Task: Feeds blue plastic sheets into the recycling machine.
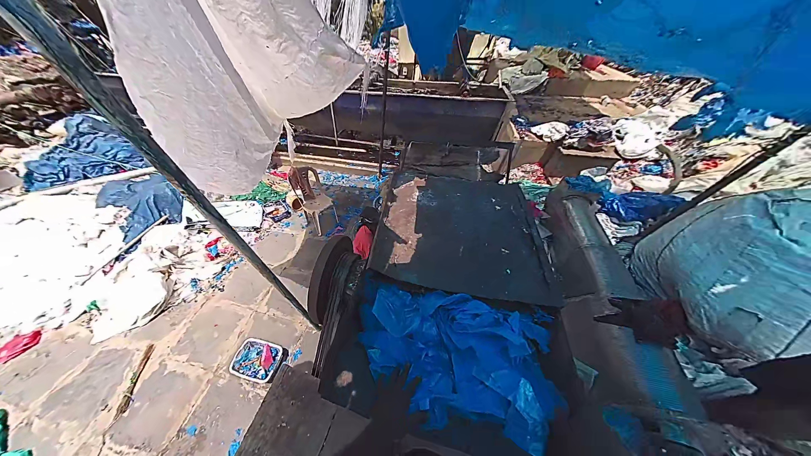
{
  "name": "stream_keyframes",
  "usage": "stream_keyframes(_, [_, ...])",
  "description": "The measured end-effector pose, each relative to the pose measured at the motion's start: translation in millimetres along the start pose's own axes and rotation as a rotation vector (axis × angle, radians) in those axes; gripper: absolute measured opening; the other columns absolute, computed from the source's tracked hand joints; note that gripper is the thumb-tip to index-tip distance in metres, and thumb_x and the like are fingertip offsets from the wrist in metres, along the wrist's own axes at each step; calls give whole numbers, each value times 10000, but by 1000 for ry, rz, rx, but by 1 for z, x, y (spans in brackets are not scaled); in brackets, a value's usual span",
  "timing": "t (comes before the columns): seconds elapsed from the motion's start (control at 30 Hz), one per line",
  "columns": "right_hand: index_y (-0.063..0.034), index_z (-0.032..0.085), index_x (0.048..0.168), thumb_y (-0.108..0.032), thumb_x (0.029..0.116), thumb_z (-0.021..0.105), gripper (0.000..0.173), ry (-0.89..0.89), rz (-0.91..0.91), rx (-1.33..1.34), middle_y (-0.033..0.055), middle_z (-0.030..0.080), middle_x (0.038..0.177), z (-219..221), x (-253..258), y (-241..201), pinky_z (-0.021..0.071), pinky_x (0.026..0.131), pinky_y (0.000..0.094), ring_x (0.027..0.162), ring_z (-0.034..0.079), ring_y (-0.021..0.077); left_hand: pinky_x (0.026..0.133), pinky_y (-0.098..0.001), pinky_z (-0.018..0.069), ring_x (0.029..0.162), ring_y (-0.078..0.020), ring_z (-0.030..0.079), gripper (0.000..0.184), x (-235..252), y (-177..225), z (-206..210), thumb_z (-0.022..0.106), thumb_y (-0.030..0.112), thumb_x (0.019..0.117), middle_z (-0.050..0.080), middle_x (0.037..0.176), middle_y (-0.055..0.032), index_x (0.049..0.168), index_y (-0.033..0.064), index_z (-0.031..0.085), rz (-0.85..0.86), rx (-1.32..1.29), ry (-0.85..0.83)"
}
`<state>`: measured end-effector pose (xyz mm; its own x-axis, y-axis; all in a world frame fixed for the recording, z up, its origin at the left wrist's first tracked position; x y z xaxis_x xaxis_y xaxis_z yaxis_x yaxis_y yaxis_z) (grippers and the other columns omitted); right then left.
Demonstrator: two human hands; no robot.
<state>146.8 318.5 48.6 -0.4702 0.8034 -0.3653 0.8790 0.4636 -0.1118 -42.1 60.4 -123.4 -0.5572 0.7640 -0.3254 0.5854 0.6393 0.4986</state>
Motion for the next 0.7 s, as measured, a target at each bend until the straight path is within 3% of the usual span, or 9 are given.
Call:
stream_keyframes(0.03, [-37, 431, 1512, -339, 1034, 513, 572, 48, -19, 3, 305, 562, 1400, 10, 13, 10, 485, 982, 662, 1231, 602, 485, 1206, -670, 187, 1569, -350, 210, 793, -2, 4, -4, 554, 680, 935, 176, 1726, -61, 1594, 271, 392, -7, 3, -8])
stream_keyframes(0.1, [-52, 405, 1537, -379, 1065, 456, 577, -34, 13, 0, 276, 536, 1451, 17, 30, 18, 467, 1024, 651, 1289, 574, 453, 1206, -663, 189, 1567, -355, 214, 784, -5, 11, -11, 551, 670, 944, 179, 1725, -64, 1596, 265, 392, -27, 26, -25])
stream_keyframes(0.23, [-65, 504, 1455, -388, 1050, 520, 518, 34, 8, -18, 245, 609, 1345, 45, 72, 43, 537, 920, 612, 1159, 654, 425, 1204, -647, 207, 1557, -338, 245, 771, 0, 9, -5, 534, 709, 925, 221, 1714, -58, 1570, 298, 434, -30, 78, 28])
stream_keyframes(0.4, [-58, 470, 1492, -360, 1059, 496, 529, -38, 29, 4, 249, 572, 1390, 33, 66, 40, 526, 957, 587, 1197, 633, 416, 1204, -625, 222, 1554, -309, 266, 793, 11, 3, 9, 521, 752, 895, 245, 1708, -31, 1559, 323, 452, -32, 132, 72])
stream_keyframes(0.53, [-2, 455, 1473, -314, 1069, 472, 511, -46, 10, 50, 277, 568, 1367, 29, 62, 42, 510, 958, 600, 1206, 615, 442, 1186, -622, 266, 1520, -335, 342, 786, 14, 2, 15, 533, 756, 880, 312, 1681, -71, 1526, 309, 507, 1, 153, 153])
stream_keyframes(0.67, [-25, 461, 1473, -309, 1063, 495, 499, -50, 58, 93, 271, 573, 1360, 23, 58, 42, 521, 932, 611, 1172, 631, 450, 1161, -625, 304, 1498, -354, 376, 780, 15, 3, 17, 540, 751, 883, 320, 1675, -97, 1514, 292, 525, 30, 181, 177])
stream_keyframes(0.7, [-46, 408, 1516, -293, 1061, 495, 525, -44, 42, 98, 280, 570, 1356, 22, 58, 42, 520, 921, 615, 1160, 634, 459, 1153, -628, 316, 1490, -359, 388, 787, 16, 2, 18, 535, 753, 882, 318, 1674, -105, 1514, 284, 525, 38, 195, 188])
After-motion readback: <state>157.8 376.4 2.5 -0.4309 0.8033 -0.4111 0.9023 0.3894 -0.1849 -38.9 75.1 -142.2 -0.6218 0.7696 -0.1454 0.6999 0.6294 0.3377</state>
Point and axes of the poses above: each hand's wrist, its own x-axis towards the middle knuckle, its own z-axis out of the palm, y = z × x, the point moved 5 cm from there along x, towards the middle knuckle
